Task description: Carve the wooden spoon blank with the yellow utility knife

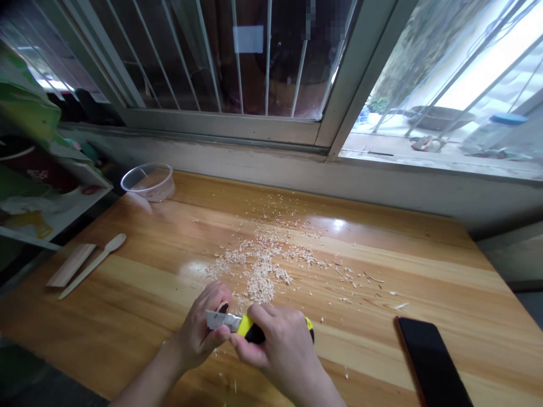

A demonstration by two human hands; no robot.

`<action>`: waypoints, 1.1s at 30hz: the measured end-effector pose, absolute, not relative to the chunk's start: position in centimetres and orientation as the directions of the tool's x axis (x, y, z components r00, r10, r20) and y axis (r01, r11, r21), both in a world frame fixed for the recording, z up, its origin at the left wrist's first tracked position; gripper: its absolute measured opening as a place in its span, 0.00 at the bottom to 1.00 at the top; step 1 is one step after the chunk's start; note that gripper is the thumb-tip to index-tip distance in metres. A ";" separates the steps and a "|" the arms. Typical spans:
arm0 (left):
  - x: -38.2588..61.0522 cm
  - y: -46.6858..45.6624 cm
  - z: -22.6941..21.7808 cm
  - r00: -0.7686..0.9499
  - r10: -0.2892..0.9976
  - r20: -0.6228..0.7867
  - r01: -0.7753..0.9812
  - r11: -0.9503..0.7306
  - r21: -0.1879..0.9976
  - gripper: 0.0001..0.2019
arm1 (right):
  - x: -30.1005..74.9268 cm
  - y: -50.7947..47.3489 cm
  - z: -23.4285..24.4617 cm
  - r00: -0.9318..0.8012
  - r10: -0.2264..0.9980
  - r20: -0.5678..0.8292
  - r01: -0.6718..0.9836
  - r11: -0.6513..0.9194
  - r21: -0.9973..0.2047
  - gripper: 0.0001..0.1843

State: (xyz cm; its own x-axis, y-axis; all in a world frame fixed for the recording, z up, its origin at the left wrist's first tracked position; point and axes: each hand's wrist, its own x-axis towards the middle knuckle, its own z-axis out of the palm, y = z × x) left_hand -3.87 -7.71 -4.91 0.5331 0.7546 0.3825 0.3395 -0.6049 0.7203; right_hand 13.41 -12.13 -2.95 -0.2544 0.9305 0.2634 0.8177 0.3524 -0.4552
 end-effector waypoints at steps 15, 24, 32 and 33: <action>-4.2 -8.1 -5.7 0.482 0.829 0.285 0.214 -0.427 0.879 0.23 | 15.3 -11.5 -4.4 -0.057 0.993 0.100 0.778 0.107 -0.618 0.22; -4.5 -8.4 -5.8 0.502 0.836 0.221 0.160 -0.341 0.926 0.21 | 13.2 -12.4 -3.3 -0.210 0.949 0.233 0.788 0.306 -0.534 0.22; -4.6 -9.2 -4.9 0.552 0.809 0.203 0.143 -0.331 0.933 0.11 | 14.1 -12.0 -3.7 -0.133 0.974 0.182 0.820 0.211 -0.531 0.22; -4.6 -9.4 -4.8 0.556 0.809 0.189 0.125 -0.307 0.944 0.11 | 14.4 -11.8 -4.0 -0.066 0.986 0.151 0.831 0.139 -0.538 0.22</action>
